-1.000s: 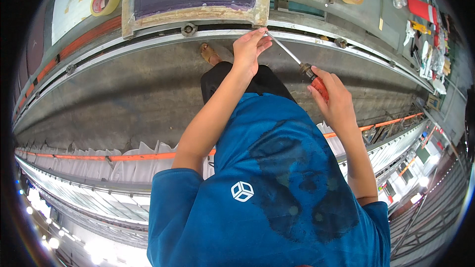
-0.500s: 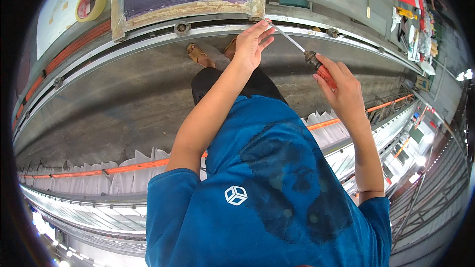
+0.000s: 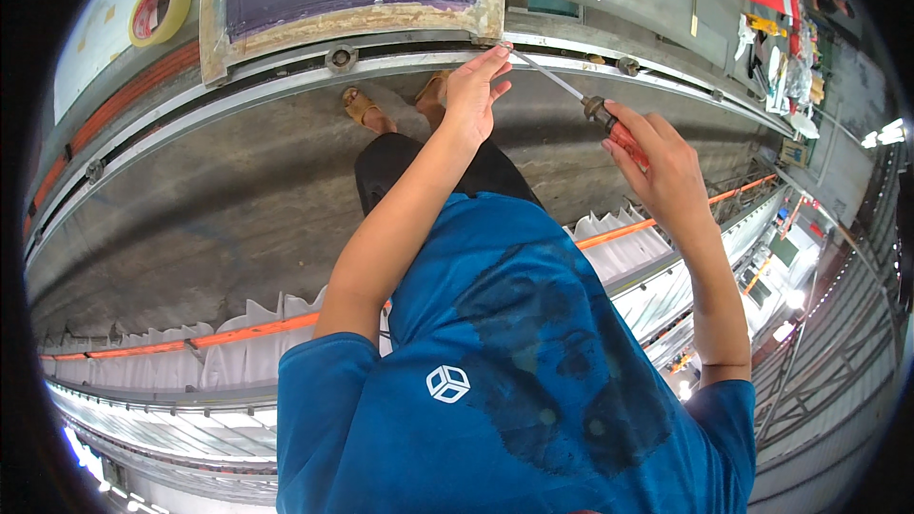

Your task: The person secures a purple rectangular panel into a metal frame using a screwdriver and then applies masking tape along the frame edges. The person uses a screwdriver to tighten screws at the frame corners and then applies strips of yellow masking tape to the frame perimeter.

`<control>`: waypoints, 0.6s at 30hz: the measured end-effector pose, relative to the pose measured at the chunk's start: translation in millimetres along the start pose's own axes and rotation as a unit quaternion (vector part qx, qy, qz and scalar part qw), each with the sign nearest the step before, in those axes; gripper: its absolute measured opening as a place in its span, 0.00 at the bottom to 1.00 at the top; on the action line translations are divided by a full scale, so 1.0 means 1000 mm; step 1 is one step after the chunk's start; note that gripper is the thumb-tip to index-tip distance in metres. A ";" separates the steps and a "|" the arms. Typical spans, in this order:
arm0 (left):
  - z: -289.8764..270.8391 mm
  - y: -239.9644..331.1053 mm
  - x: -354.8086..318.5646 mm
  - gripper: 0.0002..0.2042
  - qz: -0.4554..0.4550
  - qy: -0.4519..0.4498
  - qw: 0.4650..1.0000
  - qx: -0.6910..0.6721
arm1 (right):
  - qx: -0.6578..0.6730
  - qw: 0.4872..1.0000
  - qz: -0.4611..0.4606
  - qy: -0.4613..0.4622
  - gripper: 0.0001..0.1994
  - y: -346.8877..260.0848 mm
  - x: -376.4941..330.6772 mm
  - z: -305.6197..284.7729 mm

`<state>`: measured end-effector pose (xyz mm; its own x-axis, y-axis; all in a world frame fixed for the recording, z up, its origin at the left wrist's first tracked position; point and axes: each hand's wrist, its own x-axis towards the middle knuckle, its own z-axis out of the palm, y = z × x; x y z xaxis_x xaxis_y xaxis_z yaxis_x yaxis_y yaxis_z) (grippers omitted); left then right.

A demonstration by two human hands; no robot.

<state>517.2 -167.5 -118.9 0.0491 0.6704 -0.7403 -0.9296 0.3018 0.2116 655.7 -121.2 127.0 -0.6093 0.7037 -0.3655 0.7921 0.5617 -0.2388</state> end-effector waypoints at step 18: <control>-0.002 0.002 0.003 0.12 -0.021 0.000 1.000 0.017 | -0.063 0.996 -0.055 -0.038 0.17 -0.007 0.024 -0.021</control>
<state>514.4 -166.6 -121.8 0.0876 0.6571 -0.7487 -0.9135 0.3528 0.2027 634.7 -99.0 138.6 -0.6834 0.6025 -0.4123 0.7071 0.6869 -0.1682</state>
